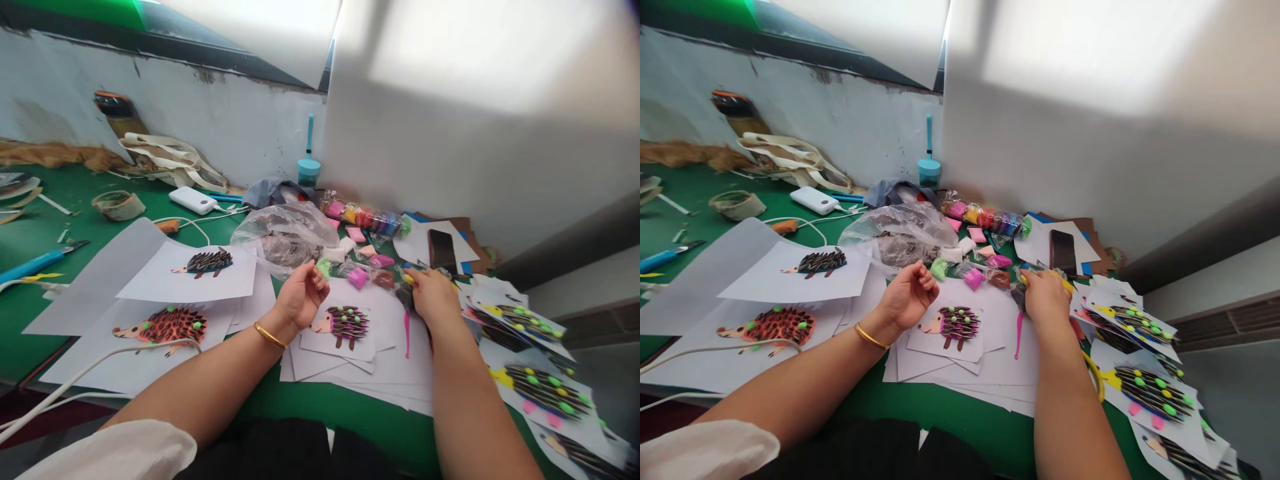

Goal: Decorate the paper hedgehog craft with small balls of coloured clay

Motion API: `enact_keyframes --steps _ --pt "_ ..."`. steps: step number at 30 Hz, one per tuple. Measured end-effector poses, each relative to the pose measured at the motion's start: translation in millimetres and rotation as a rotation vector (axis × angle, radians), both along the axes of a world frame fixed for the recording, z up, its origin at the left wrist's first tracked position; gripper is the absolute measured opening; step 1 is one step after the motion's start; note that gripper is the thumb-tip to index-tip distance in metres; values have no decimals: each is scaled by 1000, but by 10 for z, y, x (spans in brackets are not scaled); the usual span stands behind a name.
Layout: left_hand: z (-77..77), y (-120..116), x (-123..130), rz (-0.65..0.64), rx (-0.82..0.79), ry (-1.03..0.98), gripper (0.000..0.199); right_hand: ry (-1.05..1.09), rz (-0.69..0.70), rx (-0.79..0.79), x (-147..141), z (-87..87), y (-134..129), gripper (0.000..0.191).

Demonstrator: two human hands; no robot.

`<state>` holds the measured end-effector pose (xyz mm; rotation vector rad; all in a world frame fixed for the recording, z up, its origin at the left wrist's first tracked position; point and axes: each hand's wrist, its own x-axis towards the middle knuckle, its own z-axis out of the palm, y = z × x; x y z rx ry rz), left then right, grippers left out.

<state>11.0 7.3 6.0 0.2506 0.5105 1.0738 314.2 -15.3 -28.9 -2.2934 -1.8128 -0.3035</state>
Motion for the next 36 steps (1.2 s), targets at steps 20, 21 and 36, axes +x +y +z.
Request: enact_keyframes --steps 20,21,36 --pt "-47 -35 53 -12 136 160 30 87 124 407 -122 247 76 22" --pt "-55 -45 59 -16 192 235 30 108 250 435 -247 292 33 21" --pt "-138 -92 90 -240 478 617 36 323 737 420 -1109 324 -254 15"
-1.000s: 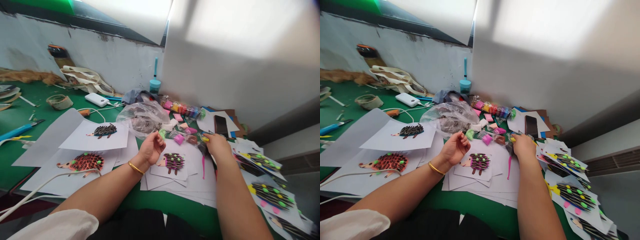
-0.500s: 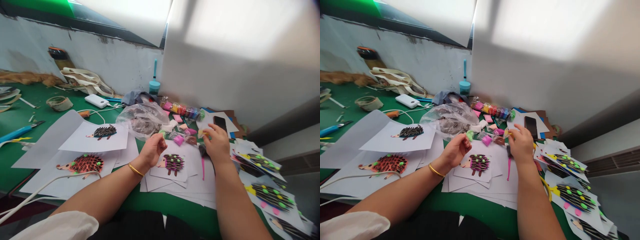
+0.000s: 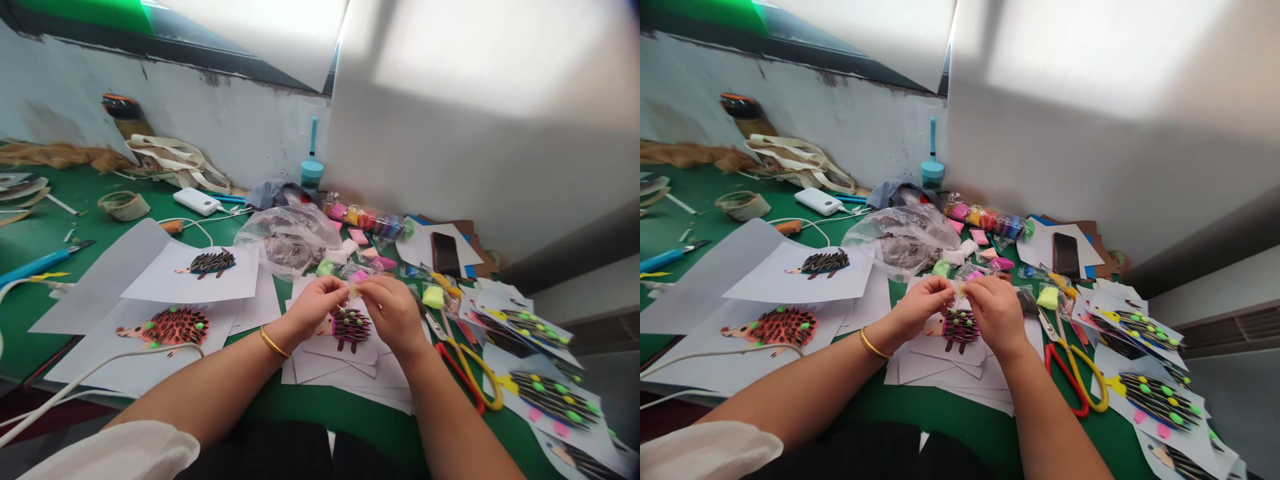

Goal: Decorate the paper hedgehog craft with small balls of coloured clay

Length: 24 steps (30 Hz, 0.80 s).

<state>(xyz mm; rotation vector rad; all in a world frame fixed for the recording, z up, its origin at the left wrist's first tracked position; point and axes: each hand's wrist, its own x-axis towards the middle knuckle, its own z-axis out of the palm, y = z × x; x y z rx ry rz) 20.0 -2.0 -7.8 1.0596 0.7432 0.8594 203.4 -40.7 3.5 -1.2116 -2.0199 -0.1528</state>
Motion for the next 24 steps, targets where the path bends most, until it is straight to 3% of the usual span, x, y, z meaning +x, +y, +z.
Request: enact_keyframes --steps 4,10,16,21,24 --pt "20 -15 12 20 -95 -75 37 80 -1 5 -7 -26 -18 17" --pt "23 -11 3 54 -62 -44 34 55 1 31 -25 -23 -22 16" --pt "13 13 -28 70 -66 -104 51 62 4 20 -33 -46 -21 14" --pt "38 5 -10 102 -210 -209 48 247 -24 -10 -15 -115 -44 16" --pt "50 6 -5 143 -141 -216 33 328 -40 -14 -23 -135 -52 15"
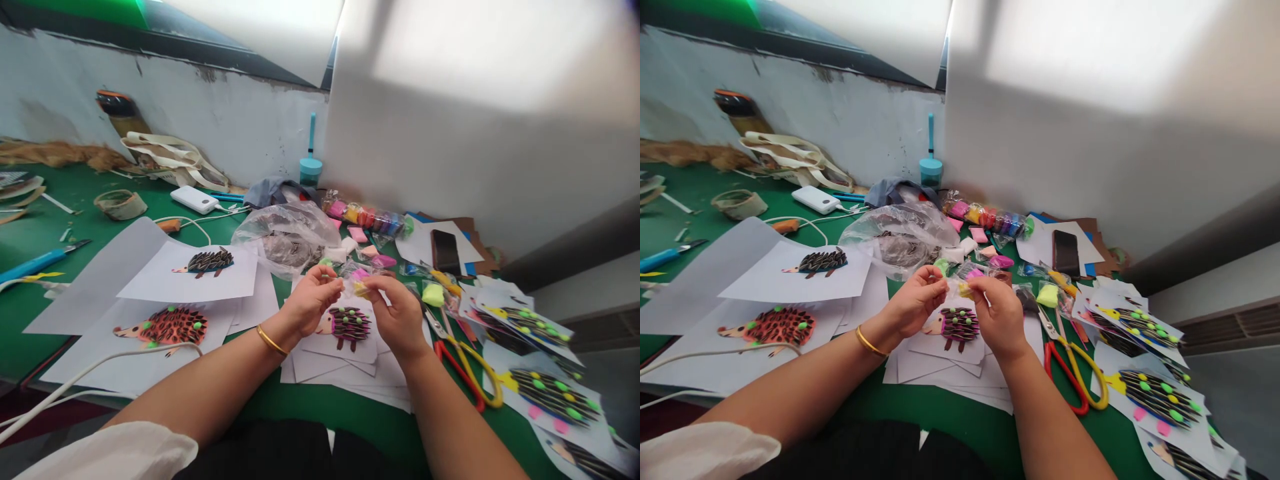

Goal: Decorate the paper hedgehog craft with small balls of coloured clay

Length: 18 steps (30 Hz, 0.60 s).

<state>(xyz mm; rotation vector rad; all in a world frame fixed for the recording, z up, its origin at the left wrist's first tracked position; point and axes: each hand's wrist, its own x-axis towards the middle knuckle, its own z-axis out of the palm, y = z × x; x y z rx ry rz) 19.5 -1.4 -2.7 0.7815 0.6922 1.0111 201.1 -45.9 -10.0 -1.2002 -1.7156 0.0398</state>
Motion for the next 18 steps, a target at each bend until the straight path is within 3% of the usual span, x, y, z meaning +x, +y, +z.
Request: enact_keyframes --steps 4,7,9,13,18 --pt "-5 32 -29 86 432 348 2 -31 24 11 -31 5 6 16" --pt "-16 55 -54 110 610 581 15 -59 42 -7 -35 11 20 19" --pt "-17 59 -61 91 573 588 16 -88 74 -59 -23 1 34 27" --pt "-1 54 -59 -20 320 385 24 -187 85 -126 4 -40 63 48" --pt "18 40 -59 -130 232 337 31 -204 63 -82 1 -23 60 33"
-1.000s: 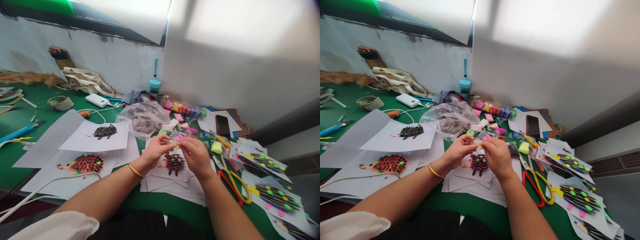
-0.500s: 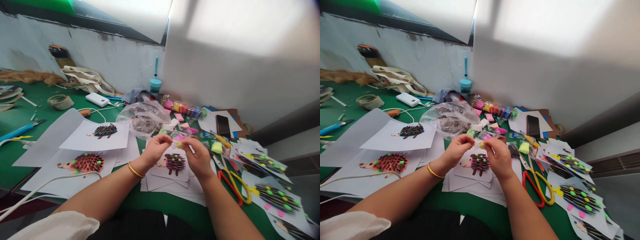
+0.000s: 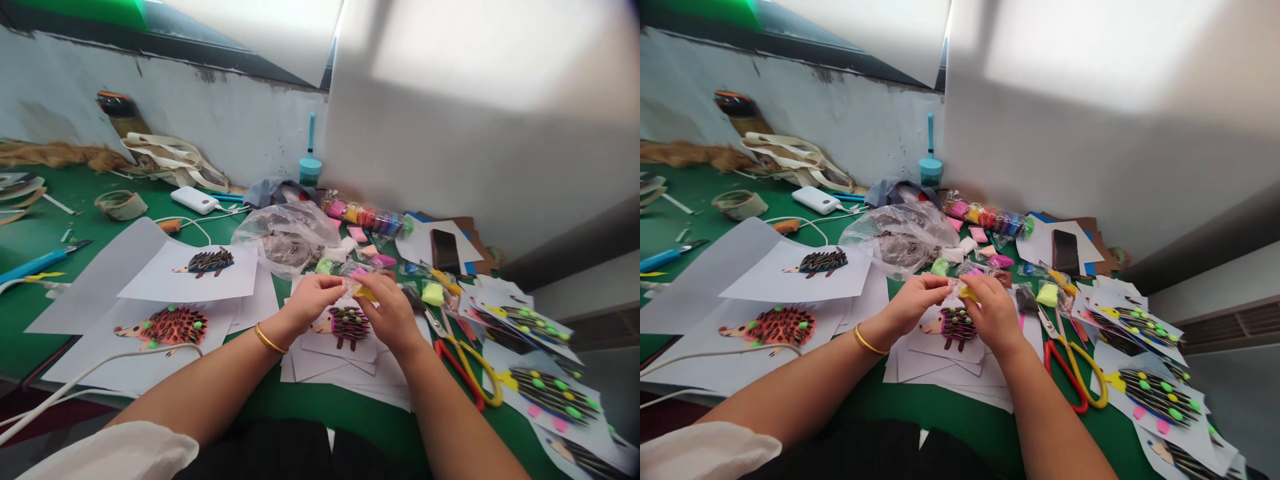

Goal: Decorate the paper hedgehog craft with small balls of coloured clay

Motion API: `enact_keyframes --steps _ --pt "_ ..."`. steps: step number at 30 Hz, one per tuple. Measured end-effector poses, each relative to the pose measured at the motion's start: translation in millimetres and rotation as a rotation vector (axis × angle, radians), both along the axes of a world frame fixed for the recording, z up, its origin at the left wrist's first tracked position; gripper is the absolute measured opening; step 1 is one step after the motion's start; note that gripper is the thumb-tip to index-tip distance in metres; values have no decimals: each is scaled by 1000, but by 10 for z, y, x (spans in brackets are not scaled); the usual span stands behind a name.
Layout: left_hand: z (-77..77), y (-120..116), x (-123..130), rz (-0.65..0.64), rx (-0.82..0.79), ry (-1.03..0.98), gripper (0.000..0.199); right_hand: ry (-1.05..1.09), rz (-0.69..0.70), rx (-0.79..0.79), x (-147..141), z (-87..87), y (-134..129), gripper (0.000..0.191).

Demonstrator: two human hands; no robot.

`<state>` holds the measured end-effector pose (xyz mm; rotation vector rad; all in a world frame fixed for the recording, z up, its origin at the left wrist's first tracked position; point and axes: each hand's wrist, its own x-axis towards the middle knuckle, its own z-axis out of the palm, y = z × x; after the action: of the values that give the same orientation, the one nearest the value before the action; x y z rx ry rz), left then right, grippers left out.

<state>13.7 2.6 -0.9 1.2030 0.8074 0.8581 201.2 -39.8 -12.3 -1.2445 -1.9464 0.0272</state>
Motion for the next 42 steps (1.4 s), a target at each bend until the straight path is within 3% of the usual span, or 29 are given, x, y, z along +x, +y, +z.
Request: enact_keyframes --steps 6,11,18,22,26,32,38,42 --pt "13 0 -14 -57 64 52 30 74 14 -56 -10 37 -1 19" --pt "16 25 -24 28 7 30 28 123 13 -134 27 17 3 29" --pt "3 -19 6 -39 -19 6 29 214 -57 -160 -32 40 -13 12" --pt "4 -12 -2 -17 23 9 28 211 -59 -169 -14 31 -3 16" --pt "8 14 -6 40 -53 -11 29 185 -55 -169 21 15 0 21" --pt "19 18 5 -26 -138 18 44 74 7 -147 -15 56 -29 10" --pt "55 51 -60 -114 -84 51 31 34 20 -194 -6 80 -29 15" --pt "29 75 -79 -140 -59 31 32 35 17 -234 4 62 -16 12"
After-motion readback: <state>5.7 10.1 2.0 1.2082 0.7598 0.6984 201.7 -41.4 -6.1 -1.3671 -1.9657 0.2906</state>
